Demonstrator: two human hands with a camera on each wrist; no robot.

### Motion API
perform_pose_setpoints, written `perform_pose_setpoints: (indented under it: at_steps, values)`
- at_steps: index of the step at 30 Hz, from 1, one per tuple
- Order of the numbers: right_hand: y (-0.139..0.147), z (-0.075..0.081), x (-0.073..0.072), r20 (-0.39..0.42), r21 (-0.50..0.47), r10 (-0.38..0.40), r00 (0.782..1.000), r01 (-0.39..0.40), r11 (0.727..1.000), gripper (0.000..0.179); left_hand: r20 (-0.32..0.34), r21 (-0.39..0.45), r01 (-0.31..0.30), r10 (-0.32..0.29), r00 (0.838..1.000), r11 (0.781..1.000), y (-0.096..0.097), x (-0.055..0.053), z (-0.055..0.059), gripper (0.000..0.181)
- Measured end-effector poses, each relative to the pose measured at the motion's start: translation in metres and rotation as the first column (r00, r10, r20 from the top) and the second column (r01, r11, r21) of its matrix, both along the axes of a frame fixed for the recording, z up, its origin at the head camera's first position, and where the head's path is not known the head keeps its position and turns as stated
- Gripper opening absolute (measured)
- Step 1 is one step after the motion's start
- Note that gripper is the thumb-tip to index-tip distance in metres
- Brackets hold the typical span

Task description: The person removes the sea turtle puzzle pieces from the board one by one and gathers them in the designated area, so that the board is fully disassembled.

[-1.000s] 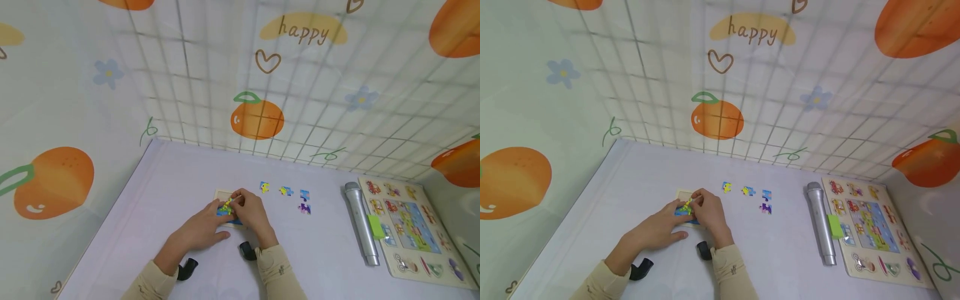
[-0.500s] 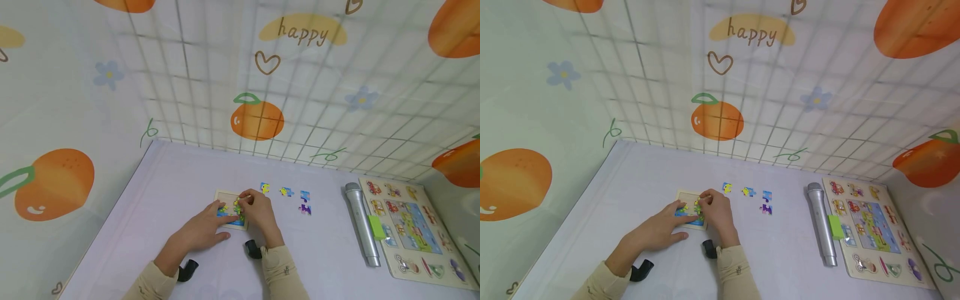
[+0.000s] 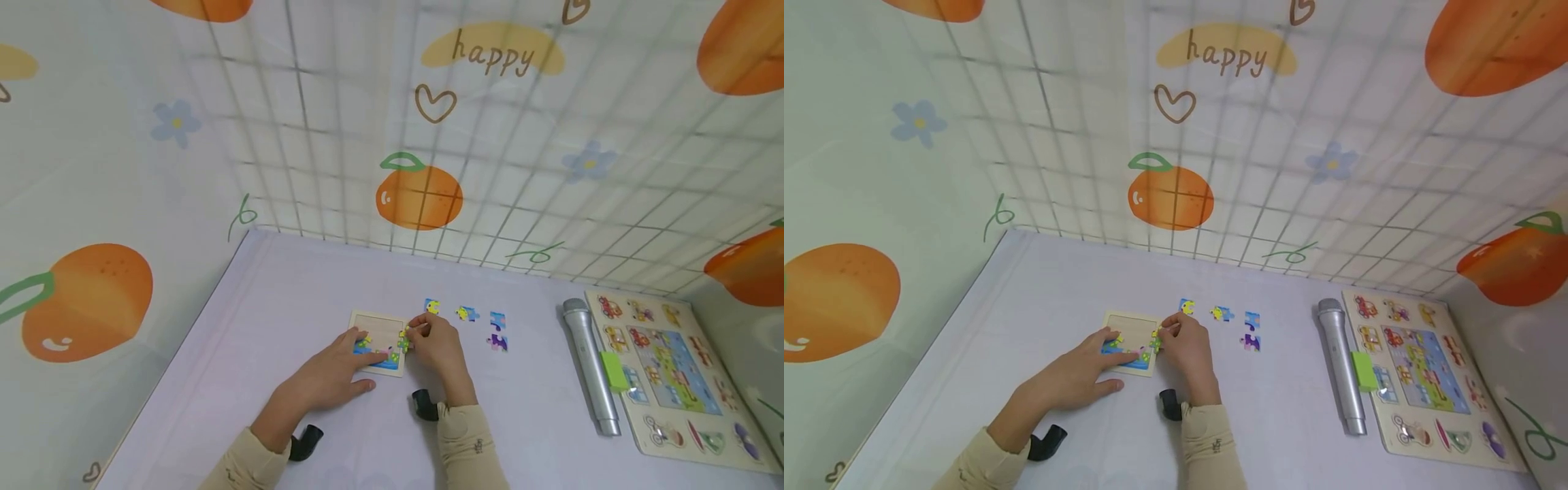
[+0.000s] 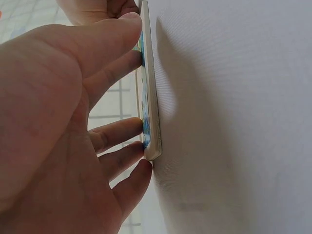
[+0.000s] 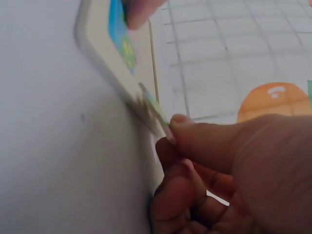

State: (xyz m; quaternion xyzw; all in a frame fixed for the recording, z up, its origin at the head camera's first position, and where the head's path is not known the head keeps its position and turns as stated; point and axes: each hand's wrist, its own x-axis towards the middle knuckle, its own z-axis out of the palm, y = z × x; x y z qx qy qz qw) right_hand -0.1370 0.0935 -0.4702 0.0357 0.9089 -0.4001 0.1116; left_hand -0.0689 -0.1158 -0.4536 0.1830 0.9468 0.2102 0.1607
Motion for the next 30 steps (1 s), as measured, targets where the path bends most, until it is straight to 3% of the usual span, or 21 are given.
perform_pose_setpoints:
  at_steps: [13,30]
  values:
    - [0.013,-0.001,-0.003,0.036,0.017,-0.070,0.997,0.070,0.997,0.014,-0.010,-0.003,-0.001,0.001,1.000,1.000,-0.001,0.000,-0.003,0.051]
    - [0.047,-0.002,-0.004,0.011,0.062,-0.159,0.987,0.158,0.985,0.012,-0.022,0.007,-0.003,0.003,1.000,1.000,0.000,0.001,-0.005,0.051]
